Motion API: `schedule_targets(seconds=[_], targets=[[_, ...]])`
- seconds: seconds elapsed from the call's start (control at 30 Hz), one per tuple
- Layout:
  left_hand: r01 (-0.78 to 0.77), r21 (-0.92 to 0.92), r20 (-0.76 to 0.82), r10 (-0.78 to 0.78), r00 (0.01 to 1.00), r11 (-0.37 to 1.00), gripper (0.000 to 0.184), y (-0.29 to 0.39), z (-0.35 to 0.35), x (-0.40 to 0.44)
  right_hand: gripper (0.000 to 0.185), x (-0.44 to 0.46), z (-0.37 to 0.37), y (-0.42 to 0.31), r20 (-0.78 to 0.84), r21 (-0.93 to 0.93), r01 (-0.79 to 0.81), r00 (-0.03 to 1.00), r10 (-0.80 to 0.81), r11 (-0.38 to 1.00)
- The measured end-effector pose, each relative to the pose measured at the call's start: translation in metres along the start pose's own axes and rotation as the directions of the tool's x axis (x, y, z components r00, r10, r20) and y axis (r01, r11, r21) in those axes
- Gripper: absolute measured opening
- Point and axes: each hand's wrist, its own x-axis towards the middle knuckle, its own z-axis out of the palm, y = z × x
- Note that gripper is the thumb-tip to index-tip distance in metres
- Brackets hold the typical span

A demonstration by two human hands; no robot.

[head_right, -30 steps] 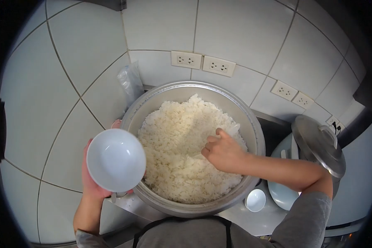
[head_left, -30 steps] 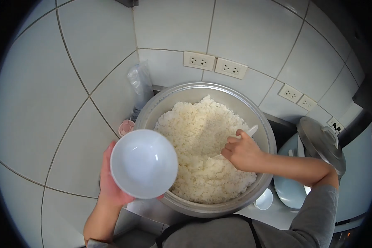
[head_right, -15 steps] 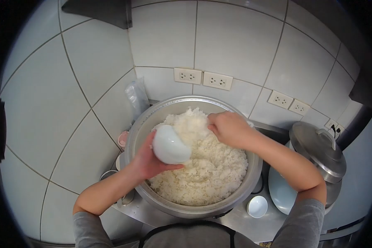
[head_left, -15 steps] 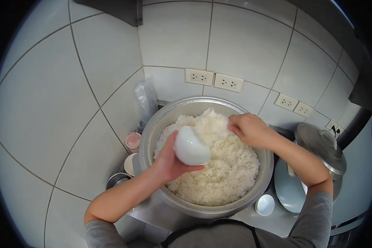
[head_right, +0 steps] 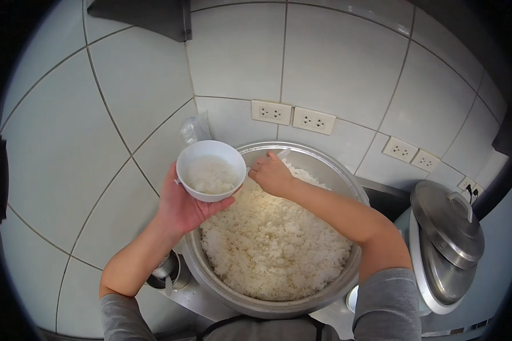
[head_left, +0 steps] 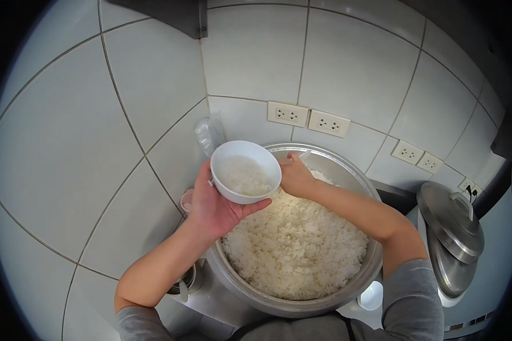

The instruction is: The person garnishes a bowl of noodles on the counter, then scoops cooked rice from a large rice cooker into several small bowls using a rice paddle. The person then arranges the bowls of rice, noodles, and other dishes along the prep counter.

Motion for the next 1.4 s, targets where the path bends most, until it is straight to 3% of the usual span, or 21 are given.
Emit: schedule_targets(seconds=[0.13,0.23,0.53,0.73,0.83,0.97,1.07,1.17,1.27,1.37,1.4], targets=[[0.008,-0.022,0.046,-0.007,0.999,1.000,0.063,0.013,-0.006,-0.013,0.013,-0.002,0.003,-0.006,0.032,0.090,0.148,0.988,-0.151,0.985],[0.017,-0.029,0.040,-0.015,0.999,0.999,0.063,0.010,-0.009,-0.017,0.012,-0.013,-0.008,-0.012,0.113,0.135,0.150,0.980,-0.165,0.979],[0.126,0.093,-0.052,-0.121,0.991,0.988,0.061,-0.007,-0.007,-0.011,0.007,-0.060,-0.027,-0.029,0.096,0.247,0.143,0.981,-0.171,0.958],[0.222,0.162,-0.055,-0.216,0.975,0.961,0.059,-0.012,-0.007,-0.016,0.006,-0.090,-0.046,-0.029,0.351,0.402,-0.114,0.936,-0.038,0.908],[0.214,0.200,-0.107,-0.196,0.975,0.956,0.062,-0.015,-0.008,-0.018,0.010,-0.103,-0.055,-0.020,0.621,0.504,-0.453,0.782,0.056,0.735],[0.214,0.215,-0.186,-0.176,0.967,0.953,0.061,-0.020,-0.001,-0.020,0.018,-0.110,-0.054,0.015,0.532,0.684,-0.529,0.833,0.152,0.502],[0.212,0.198,-0.207,-0.170,0.963,0.957,0.061,-0.032,-0.005,-0.013,0.014,-0.084,-0.107,0.018,0.442,0.553,-0.574,0.816,0.372,0.604],[0.176,0.150,-0.235,-0.138,0.962,0.973,0.058,-0.050,-0.003,-0.002,0.016,-0.064,-0.139,-0.005,0.346,0.453,-0.539,0.840,0.418,0.710],[0.143,0.079,-0.195,-0.125,0.973,0.987,0.054,-0.060,-0.008,0.016,0.029,-0.065,-0.128,-0.038,0.103,0.416,-0.311,0.950,0.296,0.854],[0.117,0.015,-0.219,-0.111,0.969,0.993,0.051,-0.062,-0.009,0.022,0.036,-0.066,-0.133,-0.064,0.154,0.425,-0.298,0.954,0.256,0.855],[0.124,0.010,-0.228,-0.119,0.966,0.992,0.051,-0.061,-0.010,0.022,0.036,-0.065,-0.132,-0.058,0.158,0.506,-0.280,0.960,0.232,0.816]])
